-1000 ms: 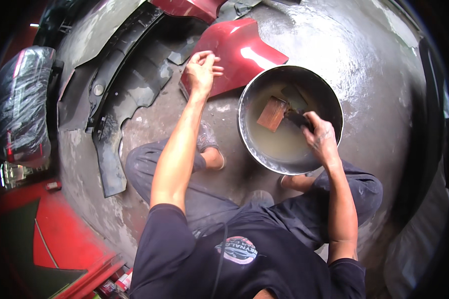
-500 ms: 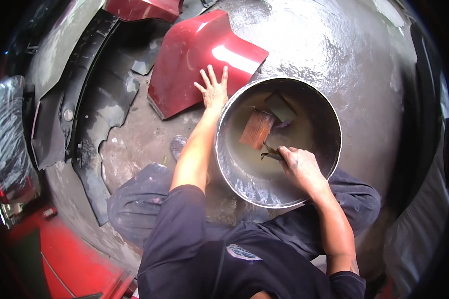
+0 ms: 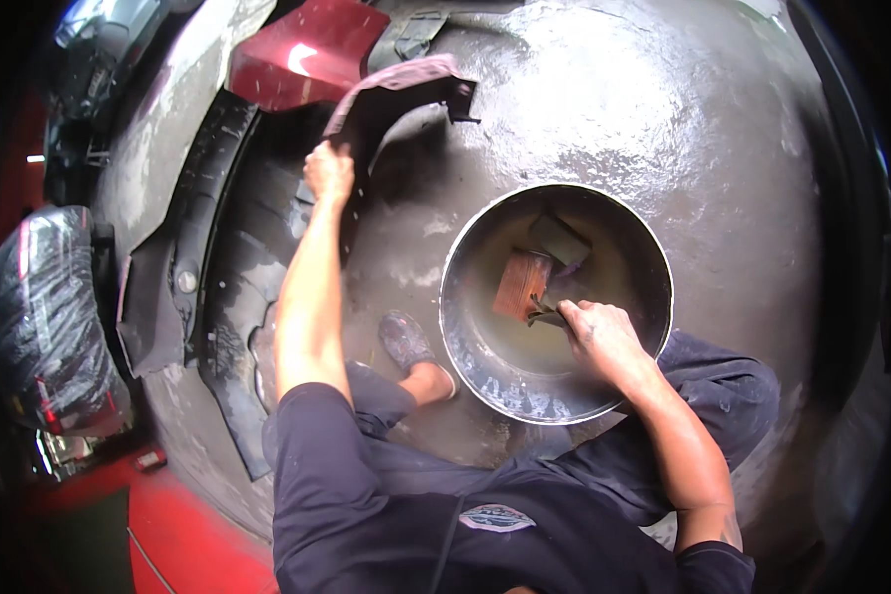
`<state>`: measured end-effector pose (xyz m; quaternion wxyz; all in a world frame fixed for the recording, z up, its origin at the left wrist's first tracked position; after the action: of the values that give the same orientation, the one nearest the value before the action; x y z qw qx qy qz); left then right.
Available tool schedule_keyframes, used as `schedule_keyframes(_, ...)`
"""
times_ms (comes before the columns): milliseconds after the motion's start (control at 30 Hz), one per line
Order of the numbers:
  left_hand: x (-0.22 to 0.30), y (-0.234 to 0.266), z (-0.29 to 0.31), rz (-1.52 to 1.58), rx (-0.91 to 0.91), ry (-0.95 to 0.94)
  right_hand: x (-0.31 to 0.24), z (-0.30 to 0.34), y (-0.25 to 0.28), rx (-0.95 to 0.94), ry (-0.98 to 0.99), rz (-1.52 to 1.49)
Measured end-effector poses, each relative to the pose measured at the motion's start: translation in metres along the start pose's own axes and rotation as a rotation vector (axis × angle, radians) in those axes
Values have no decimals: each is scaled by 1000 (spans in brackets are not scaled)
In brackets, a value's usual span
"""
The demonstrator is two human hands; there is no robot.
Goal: The person sorts through sanding blocks in a bucket, then sits on the floor to clean red car body panels. They use a toothbrush and water from a metal bucket to scrub the edges and surfaces of the panels.
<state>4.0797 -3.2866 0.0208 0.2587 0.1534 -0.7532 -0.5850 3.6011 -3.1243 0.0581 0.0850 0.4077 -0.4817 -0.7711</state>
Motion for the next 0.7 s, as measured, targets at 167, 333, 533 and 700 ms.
schedule_keyframes(167,-16,111,-49,242,125,-11,6,-3,-6,47,-1,25)
schedule_keyframes(333,-40,239,-68,692,179,96,5,-4,-3,68,-12,4)
schedule_keyframes(533,-85,369,-20,1256,140,296,-1,-5,16,291,-76,-152)
schedule_keyframes(700,-59,373,63,1519,58,386,33,-7,19,539,-63,-552)
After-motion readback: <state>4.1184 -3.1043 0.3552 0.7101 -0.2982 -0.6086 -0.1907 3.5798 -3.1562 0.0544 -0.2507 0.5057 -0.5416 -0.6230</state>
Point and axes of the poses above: each hand's wrist, its own z-axis away from the middle knuckle, its own y-axis out of the back of the hand, x = y × z, the point moved 5 cm from there along -z, towards the middle knuckle, and after that the axes turned 4 degrees about y, right-handed, at the moved point
